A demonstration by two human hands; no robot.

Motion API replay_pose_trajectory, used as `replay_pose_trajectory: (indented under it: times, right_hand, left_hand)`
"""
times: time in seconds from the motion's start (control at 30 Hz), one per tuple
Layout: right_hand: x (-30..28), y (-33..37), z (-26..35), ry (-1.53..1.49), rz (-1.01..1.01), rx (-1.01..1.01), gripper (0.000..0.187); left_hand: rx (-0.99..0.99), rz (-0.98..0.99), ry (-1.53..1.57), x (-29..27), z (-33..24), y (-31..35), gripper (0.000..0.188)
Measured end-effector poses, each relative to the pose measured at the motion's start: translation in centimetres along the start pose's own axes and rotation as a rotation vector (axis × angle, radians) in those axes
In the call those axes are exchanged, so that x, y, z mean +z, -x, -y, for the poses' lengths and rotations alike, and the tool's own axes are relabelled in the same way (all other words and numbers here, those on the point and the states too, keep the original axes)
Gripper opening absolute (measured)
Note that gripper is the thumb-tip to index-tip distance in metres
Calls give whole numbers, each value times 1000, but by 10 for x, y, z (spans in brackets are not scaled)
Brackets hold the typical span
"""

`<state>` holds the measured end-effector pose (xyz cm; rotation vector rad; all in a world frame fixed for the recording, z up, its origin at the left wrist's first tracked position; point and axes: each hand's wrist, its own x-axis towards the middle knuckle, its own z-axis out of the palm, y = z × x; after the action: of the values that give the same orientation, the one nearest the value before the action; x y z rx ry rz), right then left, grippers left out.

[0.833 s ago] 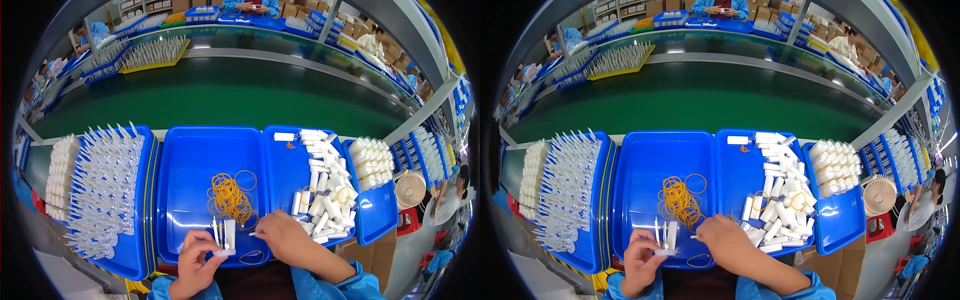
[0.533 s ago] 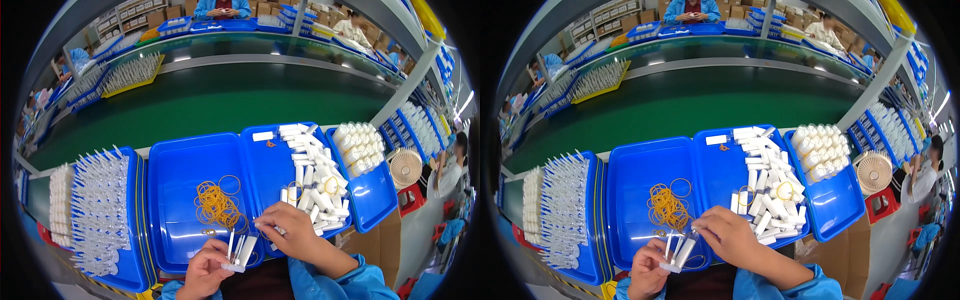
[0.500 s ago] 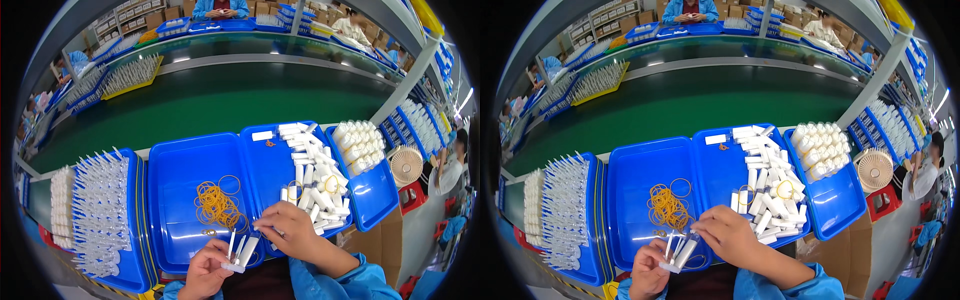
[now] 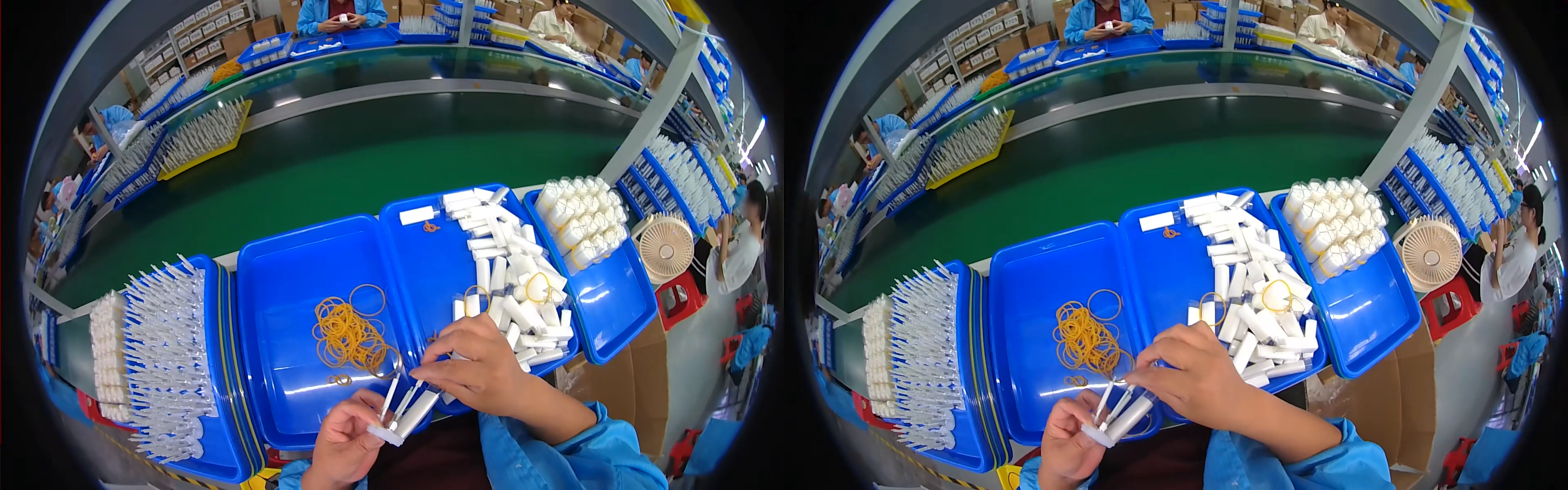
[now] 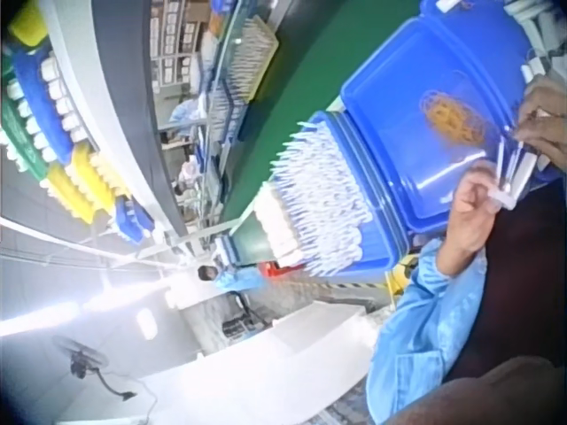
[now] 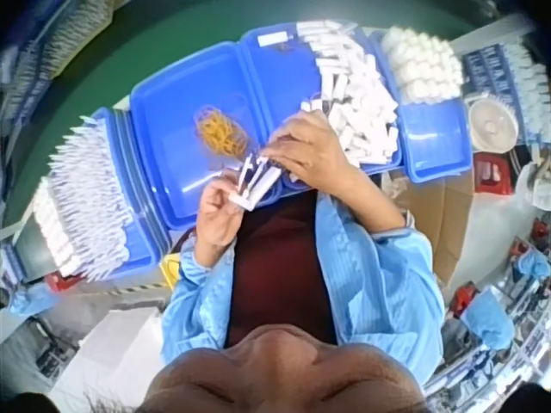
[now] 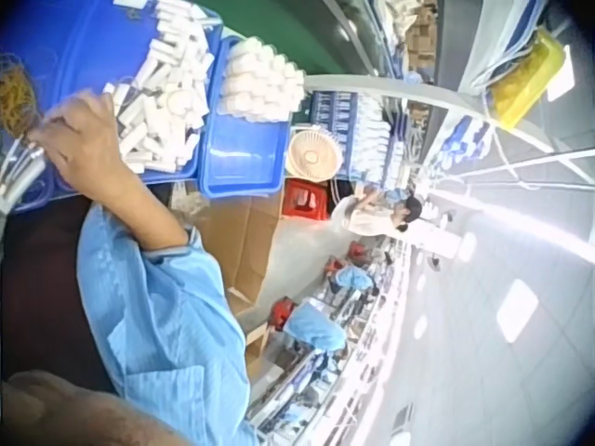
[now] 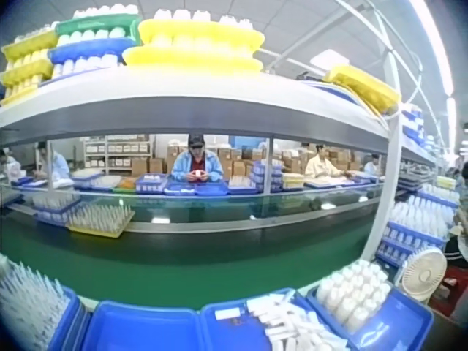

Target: Assemble small plastic components and bundle them with rubber bands on a production line.

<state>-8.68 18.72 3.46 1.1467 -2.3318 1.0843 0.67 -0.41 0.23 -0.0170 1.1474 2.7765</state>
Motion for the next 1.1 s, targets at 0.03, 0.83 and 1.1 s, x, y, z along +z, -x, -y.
replay_pose_trajectory:
  times: [0.03, 0.83, 1.1]
  right_hand:
    - [-1, 2, -1, -1, 9, -1, 26]
    - [-3, 14, 3, -207, 257, -9, 14]
    - [-3, 14, 9, -158, 88, -47, 14]
  left_hand:
    - [-9, 15, -3, -3, 1, -1, 19]
    - [-18, 180, -214, -9, 10, -11, 20]
    - [-177, 115, 105, -7, 16, -10, 18]
